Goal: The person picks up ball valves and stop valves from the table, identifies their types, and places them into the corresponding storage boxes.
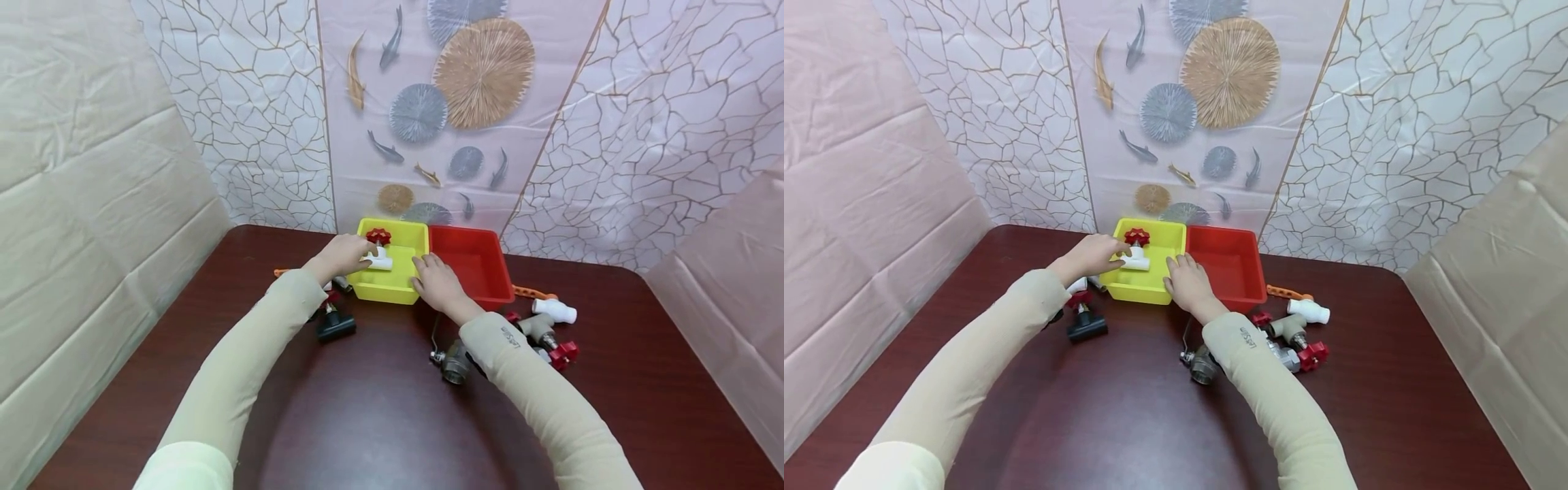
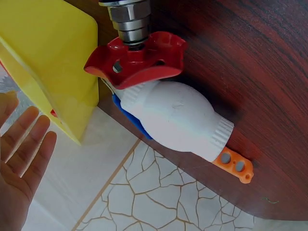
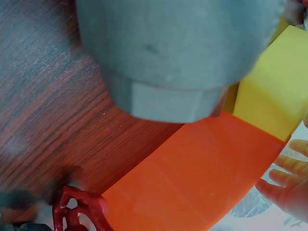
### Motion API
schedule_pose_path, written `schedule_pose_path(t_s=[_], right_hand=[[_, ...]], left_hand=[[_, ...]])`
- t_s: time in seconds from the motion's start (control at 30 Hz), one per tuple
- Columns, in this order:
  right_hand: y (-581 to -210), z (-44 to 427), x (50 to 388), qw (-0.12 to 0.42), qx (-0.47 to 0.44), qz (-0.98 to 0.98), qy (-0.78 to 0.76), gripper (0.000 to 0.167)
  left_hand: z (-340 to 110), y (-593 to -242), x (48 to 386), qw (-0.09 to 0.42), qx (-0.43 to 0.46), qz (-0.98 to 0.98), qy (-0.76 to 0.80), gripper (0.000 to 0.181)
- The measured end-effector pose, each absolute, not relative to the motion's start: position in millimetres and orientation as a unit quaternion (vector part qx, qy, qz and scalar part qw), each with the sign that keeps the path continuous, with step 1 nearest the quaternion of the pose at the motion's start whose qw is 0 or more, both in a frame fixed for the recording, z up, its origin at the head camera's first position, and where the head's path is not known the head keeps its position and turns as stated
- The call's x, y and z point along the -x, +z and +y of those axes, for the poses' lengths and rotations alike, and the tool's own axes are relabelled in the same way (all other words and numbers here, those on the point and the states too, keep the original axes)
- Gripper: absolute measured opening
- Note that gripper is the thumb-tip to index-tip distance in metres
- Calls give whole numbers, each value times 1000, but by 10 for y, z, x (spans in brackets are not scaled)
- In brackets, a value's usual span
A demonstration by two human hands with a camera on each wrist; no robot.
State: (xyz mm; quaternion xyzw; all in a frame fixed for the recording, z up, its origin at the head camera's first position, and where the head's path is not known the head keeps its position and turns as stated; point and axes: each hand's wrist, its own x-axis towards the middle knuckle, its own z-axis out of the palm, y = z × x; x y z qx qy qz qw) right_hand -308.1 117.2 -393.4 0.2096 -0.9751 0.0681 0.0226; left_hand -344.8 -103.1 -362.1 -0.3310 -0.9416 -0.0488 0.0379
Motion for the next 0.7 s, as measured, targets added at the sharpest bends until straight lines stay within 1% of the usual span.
schedule_pose_path(t_s=[0.23,0.5,0.6,0.7], right_hand=[[-3905,1111,2935,40,-253,-964,72,48],[-3896,975,2802,71,-306,-947,73,43],[-3892,927,2770,70,-321,-941,74,43],[-3886,879,2734,56,-326,-940,82,45]], left_hand=[[-1071,-3551,3380,44,332,-940,-65,23],[-1235,-3546,3263,71,329,-938,-89,21],[-1317,-3579,3228,69,317,-940,-103,19],[-1406,-3611,3199,64,303,-943,-121,19]])
